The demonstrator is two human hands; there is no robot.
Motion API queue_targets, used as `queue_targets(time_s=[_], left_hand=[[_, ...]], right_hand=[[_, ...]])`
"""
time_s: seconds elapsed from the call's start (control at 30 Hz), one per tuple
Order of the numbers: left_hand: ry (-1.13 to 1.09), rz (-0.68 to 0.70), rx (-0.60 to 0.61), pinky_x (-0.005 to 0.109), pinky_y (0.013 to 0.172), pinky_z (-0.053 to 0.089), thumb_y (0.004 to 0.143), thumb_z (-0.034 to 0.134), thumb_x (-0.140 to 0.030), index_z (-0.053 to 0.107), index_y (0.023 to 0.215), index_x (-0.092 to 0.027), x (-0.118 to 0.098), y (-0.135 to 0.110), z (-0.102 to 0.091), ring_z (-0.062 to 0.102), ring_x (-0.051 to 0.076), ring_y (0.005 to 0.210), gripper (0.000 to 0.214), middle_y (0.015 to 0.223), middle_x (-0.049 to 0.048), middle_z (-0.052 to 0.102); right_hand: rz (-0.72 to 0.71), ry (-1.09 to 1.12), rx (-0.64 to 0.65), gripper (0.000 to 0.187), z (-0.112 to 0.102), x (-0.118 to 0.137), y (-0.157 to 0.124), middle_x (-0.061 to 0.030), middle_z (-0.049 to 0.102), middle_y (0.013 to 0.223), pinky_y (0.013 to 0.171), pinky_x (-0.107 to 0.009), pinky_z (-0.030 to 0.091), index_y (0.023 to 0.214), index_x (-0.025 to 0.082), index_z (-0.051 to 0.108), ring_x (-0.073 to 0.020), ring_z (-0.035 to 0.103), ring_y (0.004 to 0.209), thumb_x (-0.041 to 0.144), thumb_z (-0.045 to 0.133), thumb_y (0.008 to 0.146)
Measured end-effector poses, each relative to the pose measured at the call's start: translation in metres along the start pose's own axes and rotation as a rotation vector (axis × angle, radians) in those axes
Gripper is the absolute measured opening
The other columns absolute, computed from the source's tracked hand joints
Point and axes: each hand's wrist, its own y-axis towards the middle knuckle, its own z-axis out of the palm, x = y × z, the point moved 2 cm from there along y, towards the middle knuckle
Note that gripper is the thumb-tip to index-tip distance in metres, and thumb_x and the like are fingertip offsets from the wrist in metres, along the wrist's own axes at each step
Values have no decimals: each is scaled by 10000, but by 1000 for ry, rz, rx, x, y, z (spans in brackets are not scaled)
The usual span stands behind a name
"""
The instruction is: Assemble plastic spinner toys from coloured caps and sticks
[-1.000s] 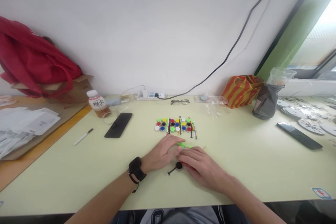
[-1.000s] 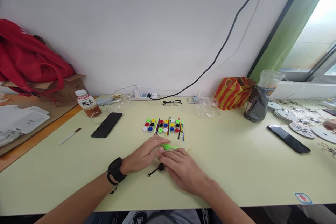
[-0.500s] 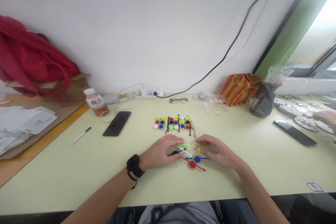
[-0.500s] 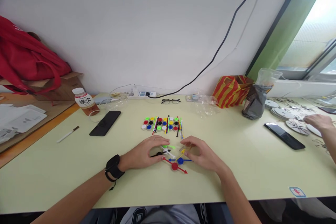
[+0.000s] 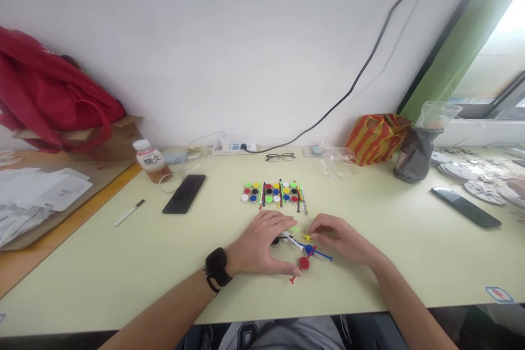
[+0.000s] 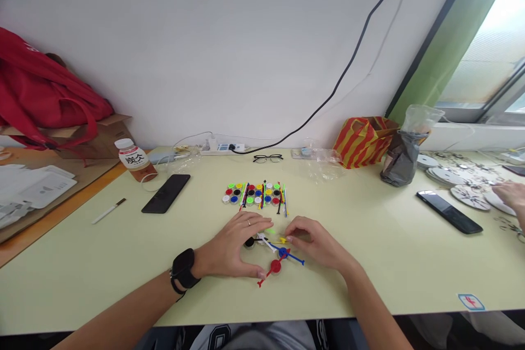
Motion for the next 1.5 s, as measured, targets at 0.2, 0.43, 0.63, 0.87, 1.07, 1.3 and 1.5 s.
queue_targets(time_s=[0.2, 0.43, 0.63, 0.87, 1.07, 1.3, 1.5], left_hand=[[19, 35, 29, 521, 1149, 361, 748, 816, -632, 593, 1409, -265, -10, 3, 5, 567, 358, 1270, 789, 1373, 97, 672], [-24, 25, 66, 462, 1106, 420, 866, 749, -362, 608, 1378, -285, -7, 3, 0, 599, 303, 1236, 537, 1342, 70, 686], [-34, 29, 36, 470, 1111, 431, 863, 764, -547, 638, 1367, -275, -3, 2, 1, 597, 311, 1245, 587, 1323, 96, 694], [8, 39, 2, 448, 1072, 462, 953, 684, -430, 699, 1265, -271, 3, 3, 5, 627, 279, 1187, 351, 1263, 85, 723], [32, -8, -2, 441, 1071, 458, 960, 679, -407, 704, 1245, -272, 7, 3, -2, 629, 270, 1170, 316, 1221, 71, 733], [49, -7, -33, 461, 1089, 444, 932, 707, -459, 712, 1237, -261, 12, 4, -3, 650, 281, 1153, 364, 1177, 86, 747], [61, -36, 9, 440, 1062, 465, 979, 656, -430, 706, 1237, -260, 19, 4, -2, 659, 270, 1156, 313, 1198, 75, 749]], right_hand=[[21, 84, 9, 351, 5, 1, 3, -53, 708, 885, 754, -326, 548, 917, 191, 685, -198, 644, 823, 522, 589, 981], [42, 65, -60, 349, 12, -8, 10, 1, 623, 755, 655, -295, 476, 1065, 198, 658, -165, 568, 698, 525, 578, 974], [30, -48, -123, 349, 16, -11, 12, 58, 447, 639, 554, -269, 377, 1145, 215, 631, -139, 416, 575, 511, 508, 1010], [-36, -11, 31, 266, -1, 8, -2, -39, 690, 914, 770, -324, 536, 1032, 210, 654, -194, 627, 832, 466, 641, 961], [-93, -123, 130, 179, -10, 12, -10, -40, 715, 973, 892, -372, 533, 901, 222, 668, -220, 670, 932, 367, 765, 865], [-99, -122, 134, 95, -5, 8, -7, -43, 706, 938, 809, -338, 555, 847, 221, 699, -198, 684, 873, 299, 703, 901], [-70, -158, 112, 155, -6, 3, -7, -47, 707, 983, 844, -339, 556, 902, 218, 706, -212, 678, 919, 314, 796, 820]])
